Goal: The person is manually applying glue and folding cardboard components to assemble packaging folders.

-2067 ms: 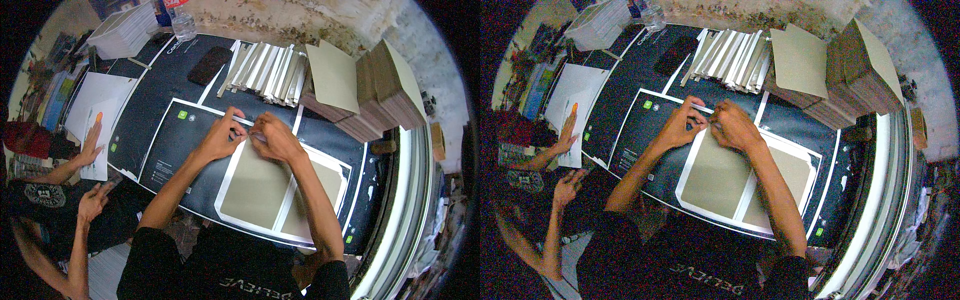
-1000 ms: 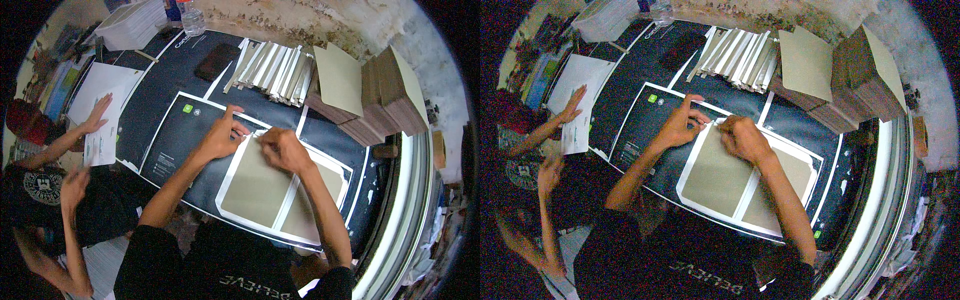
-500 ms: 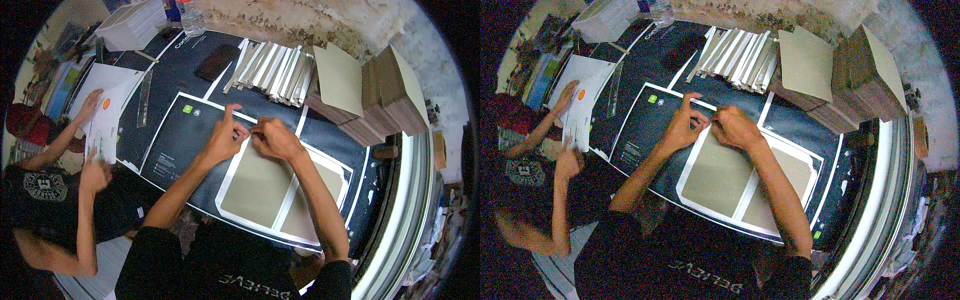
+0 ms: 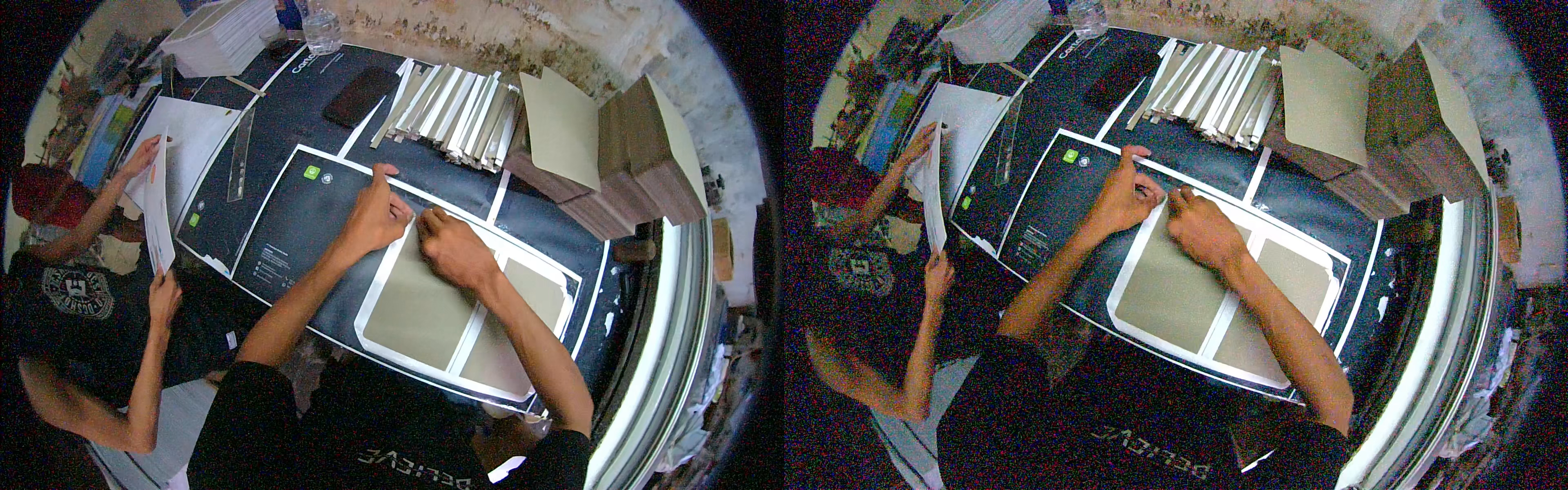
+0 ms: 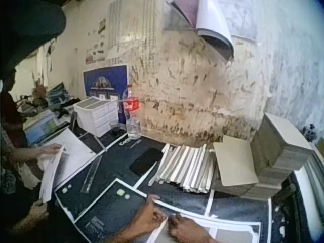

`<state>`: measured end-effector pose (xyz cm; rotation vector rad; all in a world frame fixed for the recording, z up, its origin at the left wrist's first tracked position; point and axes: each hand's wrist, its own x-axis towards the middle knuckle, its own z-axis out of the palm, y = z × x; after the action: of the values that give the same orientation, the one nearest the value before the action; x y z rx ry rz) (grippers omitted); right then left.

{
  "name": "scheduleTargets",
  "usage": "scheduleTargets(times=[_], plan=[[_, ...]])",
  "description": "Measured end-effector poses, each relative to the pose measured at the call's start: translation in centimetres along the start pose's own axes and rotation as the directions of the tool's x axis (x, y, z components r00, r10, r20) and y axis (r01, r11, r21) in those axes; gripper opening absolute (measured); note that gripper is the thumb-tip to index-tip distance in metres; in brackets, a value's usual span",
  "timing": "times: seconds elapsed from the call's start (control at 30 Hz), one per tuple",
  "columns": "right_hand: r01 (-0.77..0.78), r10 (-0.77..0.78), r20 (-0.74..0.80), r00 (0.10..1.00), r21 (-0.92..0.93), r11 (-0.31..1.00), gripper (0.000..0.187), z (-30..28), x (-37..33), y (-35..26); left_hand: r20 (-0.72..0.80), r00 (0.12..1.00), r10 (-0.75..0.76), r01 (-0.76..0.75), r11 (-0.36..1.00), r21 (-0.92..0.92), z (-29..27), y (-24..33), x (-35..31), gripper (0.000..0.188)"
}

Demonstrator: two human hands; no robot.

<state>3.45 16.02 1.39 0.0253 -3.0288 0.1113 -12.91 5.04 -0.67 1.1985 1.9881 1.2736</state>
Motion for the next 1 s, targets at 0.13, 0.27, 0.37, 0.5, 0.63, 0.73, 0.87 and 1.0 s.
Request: scheduleTargets(times=[0.13,0.27,0.37,0.5,0.63,0.73,0.87,1.0], plan=[[0.011,-0.006,0.074,0.997,-0.068,0.998,0.020,-1.6,-0.5,-1.4,0.025,0.999,0.021,-0.022,0.999,0.025,-0.1,0.8,-0.4,0.070],[-0.100,0.124,-0.047,0.991,0.353,0.930,0.028,-2.2,-1.2,0.8,0.039,0.991,0.126,-0.128,0.990,0.059,-0.9,2.0,-2.0,0.074],[-0.199,0.269,-0.034,0.963,0.585,0.786,0.042,-3.3,-1.1,2.4,-0.030,0.993,0.114,-0.113,0.993,0.039,-1.0,2.4,-3.1,0.074],[-0.081,0.111,-0.038,0.993,0.459,0.885,0.043,-3.1,0.7,2.7,-0.127,0.991,0.031,-0.007,0.982,0.189,-1.6,2.7,-4.7,0.072],[-0.075,0.064,0.043,0.997,0.373,0.925,0.037,-3.5,2.2,2.2,-0.099,0.994,0.044,-0.007,0.936,0.351,-0.2,2.6,-5.8,0.075],[-0.047,0.016,0.092,0.996,0.349,0.936,0.029,-3.3,2.7,2.5,-0.143,0.979,0.143,-0.071,0.906,0.418,1.1,1.5,-6.2,0.074],[-0.078,0.042,0.103,0.994,0.374,0.924,0.024,-3.1,2.2,2.7,-0.129,0.990,0.061,-0.006,0.919,0.394,1.2,1.7,-6.5,0.073],[-0.065,0.028,0.118,0.993,0.316,0.947,0.025,-2.9,1.7,2.5,-0.106,0.994,0.010,0.030,0.930,0.366,1.1,2.7,-6.5,0.075]])
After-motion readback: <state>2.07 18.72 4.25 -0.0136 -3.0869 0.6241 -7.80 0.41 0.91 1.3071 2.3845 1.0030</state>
